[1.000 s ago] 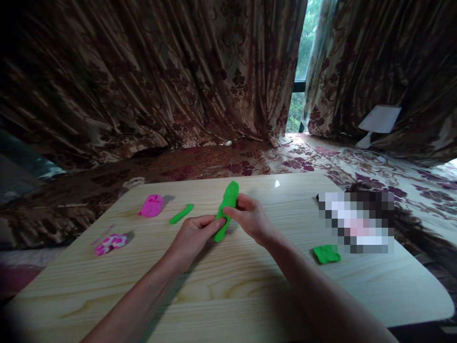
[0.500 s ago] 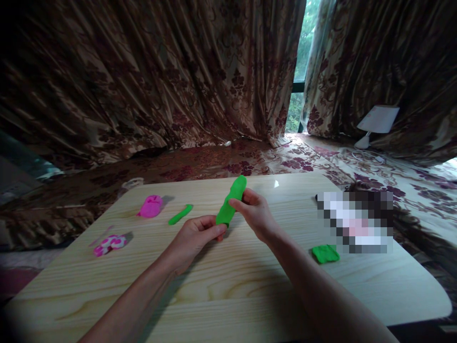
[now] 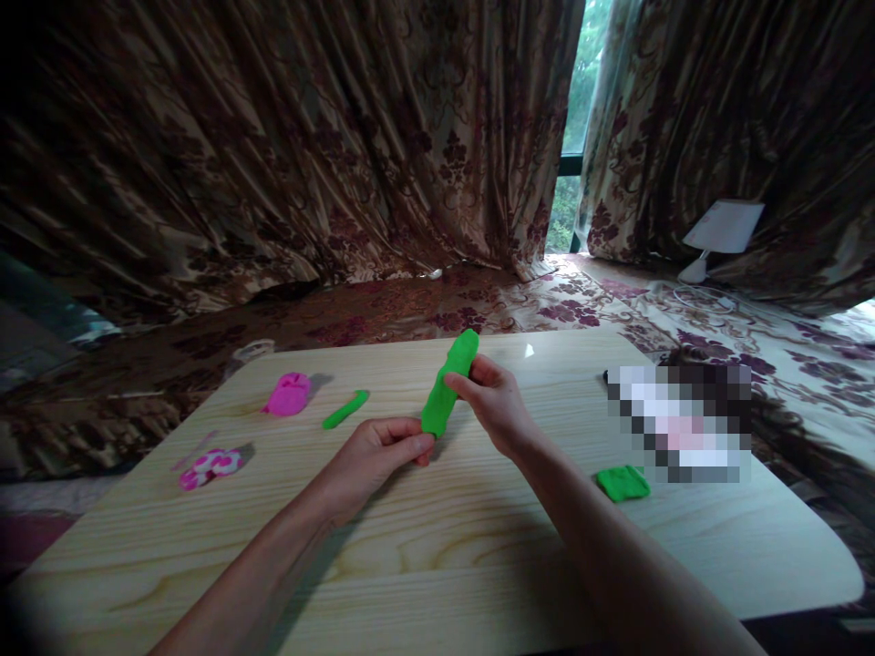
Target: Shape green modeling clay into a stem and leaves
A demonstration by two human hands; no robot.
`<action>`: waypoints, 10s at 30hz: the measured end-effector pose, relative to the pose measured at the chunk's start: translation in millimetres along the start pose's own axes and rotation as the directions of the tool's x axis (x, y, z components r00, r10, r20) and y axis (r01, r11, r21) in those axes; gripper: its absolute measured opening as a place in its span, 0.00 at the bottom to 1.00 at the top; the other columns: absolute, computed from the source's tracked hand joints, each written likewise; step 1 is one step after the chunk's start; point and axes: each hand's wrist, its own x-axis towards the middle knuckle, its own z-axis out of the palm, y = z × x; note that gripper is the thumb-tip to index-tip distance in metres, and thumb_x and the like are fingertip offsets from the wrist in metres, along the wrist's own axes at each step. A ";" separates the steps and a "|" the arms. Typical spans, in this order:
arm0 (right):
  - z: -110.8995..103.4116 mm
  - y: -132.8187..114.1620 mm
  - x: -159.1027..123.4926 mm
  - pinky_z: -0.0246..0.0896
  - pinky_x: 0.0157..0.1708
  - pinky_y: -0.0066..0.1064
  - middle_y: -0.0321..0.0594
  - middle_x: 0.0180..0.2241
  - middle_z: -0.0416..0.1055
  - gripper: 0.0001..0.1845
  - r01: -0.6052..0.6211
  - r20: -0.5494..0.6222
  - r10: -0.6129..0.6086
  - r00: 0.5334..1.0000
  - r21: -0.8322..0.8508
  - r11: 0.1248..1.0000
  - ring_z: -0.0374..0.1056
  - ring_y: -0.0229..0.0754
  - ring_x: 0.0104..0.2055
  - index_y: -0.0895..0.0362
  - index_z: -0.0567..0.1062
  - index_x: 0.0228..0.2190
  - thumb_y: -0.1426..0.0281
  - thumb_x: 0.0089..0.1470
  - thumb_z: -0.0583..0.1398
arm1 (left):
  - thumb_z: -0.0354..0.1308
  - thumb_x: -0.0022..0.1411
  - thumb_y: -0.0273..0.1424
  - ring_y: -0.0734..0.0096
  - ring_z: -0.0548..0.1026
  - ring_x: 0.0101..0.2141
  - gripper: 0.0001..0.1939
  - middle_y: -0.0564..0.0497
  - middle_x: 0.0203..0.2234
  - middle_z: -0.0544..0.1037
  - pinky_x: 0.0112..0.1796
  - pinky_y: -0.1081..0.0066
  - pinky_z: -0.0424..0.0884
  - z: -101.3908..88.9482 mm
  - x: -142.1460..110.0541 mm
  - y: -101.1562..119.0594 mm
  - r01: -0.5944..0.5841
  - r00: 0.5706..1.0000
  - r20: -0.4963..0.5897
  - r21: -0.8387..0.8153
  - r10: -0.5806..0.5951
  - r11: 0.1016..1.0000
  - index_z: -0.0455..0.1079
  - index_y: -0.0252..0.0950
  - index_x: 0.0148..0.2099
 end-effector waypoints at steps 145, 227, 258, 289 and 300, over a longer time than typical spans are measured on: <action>7.0 -15.1 -12.8 0.57 0.50 0.39 0.41 0.48 0.69 0.22 0.094 0.216 -0.046 0.975 -0.216 0.972 0.62 0.42 0.52 0.50 0.66 0.53 0.58 0.61 0.48 | 0.64 0.51 0.33 0.73 0.72 0.32 0.13 0.49 0.34 0.79 0.34 0.75 0.66 0.8 17.4 22.8 -0.100 0.970 -0.240 -0.543 -0.040 0.834 0.75 0.35 0.40; 13.9 -16.8 -18.1 0.57 0.51 0.36 0.39 0.47 0.68 0.19 0.175 0.260 -0.084 0.962 -0.349 0.921 0.63 0.41 0.50 0.51 0.73 0.46 0.63 0.62 0.48 | 0.60 0.54 0.38 0.78 0.66 0.21 0.13 0.52 0.20 0.71 0.22 0.76 0.62 10.3 18.6 12.7 -0.014 0.993 -0.107 -0.473 -0.041 0.881 0.73 0.32 0.34; 8.3 -17.2 -12.4 0.57 0.49 0.35 0.40 0.43 0.70 0.16 0.291 0.199 -0.220 0.955 -0.493 0.820 0.65 0.41 0.47 0.53 0.78 0.38 0.63 0.60 0.51 | 0.58 0.54 0.35 0.77 0.67 0.21 0.11 0.53 0.21 0.72 0.23 0.75 0.59 10.3 14.7 16.9 -0.060 0.994 -0.108 -0.310 0.028 0.949 0.74 0.34 0.38; 5.2 -12.1 -8.4 0.60 0.43 0.35 0.39 0.34 0.75 0.15 0.137 0.125 -0.092 0.988 -0.425 0.895 0.68 0.43 0.40 0.56 0.79 0.34 0.60 0.53 0.57 | 0.62 0.50 0.39 0.76 0.64 0.19 0.13 0.52 0.17 0.71 0.22 0.74 0.57 11.2 17.0 9.8 0.035 0.996 -0.075 -0.262 -0.056 0.964 0.73 0.32 0.27; 9.9 -5.7 -10.4 0.61 0.42 0.35 0.40 0.34 0.76 0.16 0.017 0.034 -0.006 0.999 -0.322 0.946 0.69 0.44 0.39 0.57 0.79 0.33 0.59 0.47 0.62 | 0.62 0.49 0.40 0.78 0.62 0.18 0.14 0.54 0.15 0.68 0.21 0.74 0.54 14.1 17.5 8.6 -0.002 0.996 -0.084 -0.239 -0.018 0.971 0.71 0.33 0.23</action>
